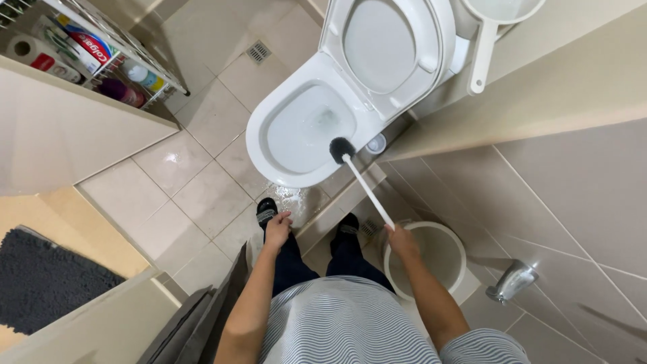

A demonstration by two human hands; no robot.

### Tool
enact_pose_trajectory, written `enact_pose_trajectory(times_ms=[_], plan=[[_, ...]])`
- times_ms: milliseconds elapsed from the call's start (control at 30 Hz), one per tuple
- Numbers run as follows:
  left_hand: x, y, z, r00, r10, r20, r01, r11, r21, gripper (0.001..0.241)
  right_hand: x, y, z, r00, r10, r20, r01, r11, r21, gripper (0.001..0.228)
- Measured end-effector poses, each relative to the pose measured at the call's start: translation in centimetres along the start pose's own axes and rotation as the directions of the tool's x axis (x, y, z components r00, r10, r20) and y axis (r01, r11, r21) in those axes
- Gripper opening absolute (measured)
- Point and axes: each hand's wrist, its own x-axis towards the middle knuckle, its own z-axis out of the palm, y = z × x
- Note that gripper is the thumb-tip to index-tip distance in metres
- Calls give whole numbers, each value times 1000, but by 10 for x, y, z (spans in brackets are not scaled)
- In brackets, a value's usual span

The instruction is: Cleaning and scrubbing the inside of a toilet bowl using a toilet brush and water scoop.

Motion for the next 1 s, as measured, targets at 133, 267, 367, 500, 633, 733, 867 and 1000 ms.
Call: enact_pose_trajectory(times_ms=[133, 267, 367, 500, 633, 733, 867, 1000], plan=[[-9, 19, 1, 1000, -15, -5, 15, 1000, -4, 36, -9, -11, 14, 992, -98, -86, 91, 993, -76, 61], [-11, 28, 1, 1000, 2, -27, 0, 996, 94, 36, -24, -11, 19, 985, -165, 44, 170, 962, -211, 58], [-10, 24, -2, 999, 14, -31, -11, 996, 90, 36, -25, 4, 6, 984, -148, 99, 170, 946, -277, 58], [-10, 23, -7, 999, 7, -43, -4, 998, 57, 36, -12, 25, -21, 999, -43, 5, 43, 980, -196, 59], [-15, 26, -8, 998, 8, -60, -5, 998, 61, 37, -17, 26, -18, 999, 40, -21, -42, 993, -108, 61], [-13, 24, -6, 998, -6, -67, 8, 999, 34, 37, -24, 12, -6, 1000, 17, 16, -13, 982, -191, 60], [-17, 18, -7, 997, -11, -73, 13, 999, 32, 37, -20, -30, 30, 987, -130, 97, 155, 936, -316, 59], [-17, 9, -12, 996, 17, -90, -15, 1000, 16, 36, -11, -104, 50, 973, -220, 72, 232, 936, -265, 51]])
